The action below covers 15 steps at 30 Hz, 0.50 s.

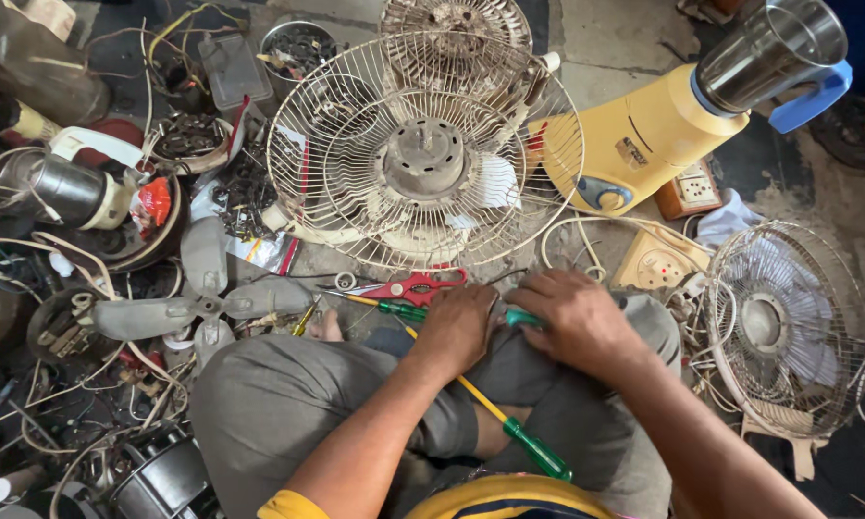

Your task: The person disassembles a fan by removing the blades and unscrewing the motor housing with a screwdriver and pliers to access the internal wiring.

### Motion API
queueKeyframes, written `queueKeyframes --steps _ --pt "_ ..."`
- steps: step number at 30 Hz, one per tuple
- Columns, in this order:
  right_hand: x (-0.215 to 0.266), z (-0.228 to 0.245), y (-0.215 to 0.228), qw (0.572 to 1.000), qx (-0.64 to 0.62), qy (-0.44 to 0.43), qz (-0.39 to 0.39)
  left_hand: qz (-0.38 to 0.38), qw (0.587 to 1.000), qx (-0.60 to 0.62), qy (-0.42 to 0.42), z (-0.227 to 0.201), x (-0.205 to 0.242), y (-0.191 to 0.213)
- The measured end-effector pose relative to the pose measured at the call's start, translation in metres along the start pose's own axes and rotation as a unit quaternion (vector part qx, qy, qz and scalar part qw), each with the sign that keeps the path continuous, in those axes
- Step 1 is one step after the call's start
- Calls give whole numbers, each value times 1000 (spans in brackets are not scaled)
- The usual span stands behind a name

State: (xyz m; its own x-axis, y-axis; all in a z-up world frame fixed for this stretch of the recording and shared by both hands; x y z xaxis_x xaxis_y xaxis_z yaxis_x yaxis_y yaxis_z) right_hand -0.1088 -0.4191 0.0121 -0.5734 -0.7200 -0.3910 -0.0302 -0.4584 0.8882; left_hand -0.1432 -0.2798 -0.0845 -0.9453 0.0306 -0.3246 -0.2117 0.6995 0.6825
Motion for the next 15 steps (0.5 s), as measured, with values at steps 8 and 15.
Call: queueKeyframes --steps 8,15 --pt "19 -36 29 818 -377 -348 -261 -96 976 195 12 -26 3 20" --pt "50 -40 -8 576 -645 -376 -332 -74 957 278 29 -15 8 9"
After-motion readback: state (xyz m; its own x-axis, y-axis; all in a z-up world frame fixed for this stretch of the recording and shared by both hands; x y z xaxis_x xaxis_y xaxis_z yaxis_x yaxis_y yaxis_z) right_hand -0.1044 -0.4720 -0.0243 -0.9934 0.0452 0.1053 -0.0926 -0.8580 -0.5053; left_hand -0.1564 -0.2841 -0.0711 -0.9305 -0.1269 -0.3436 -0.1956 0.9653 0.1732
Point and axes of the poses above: each hand's wrist, its own x-axis away from the middle knuckle, its own y-axis out of the back of the hand, z = x × y, the point moved 5 cm from there along -x, towards the middle knuckle, and after that the axes turned 12 degrees about -z, right-handed, at the moved point
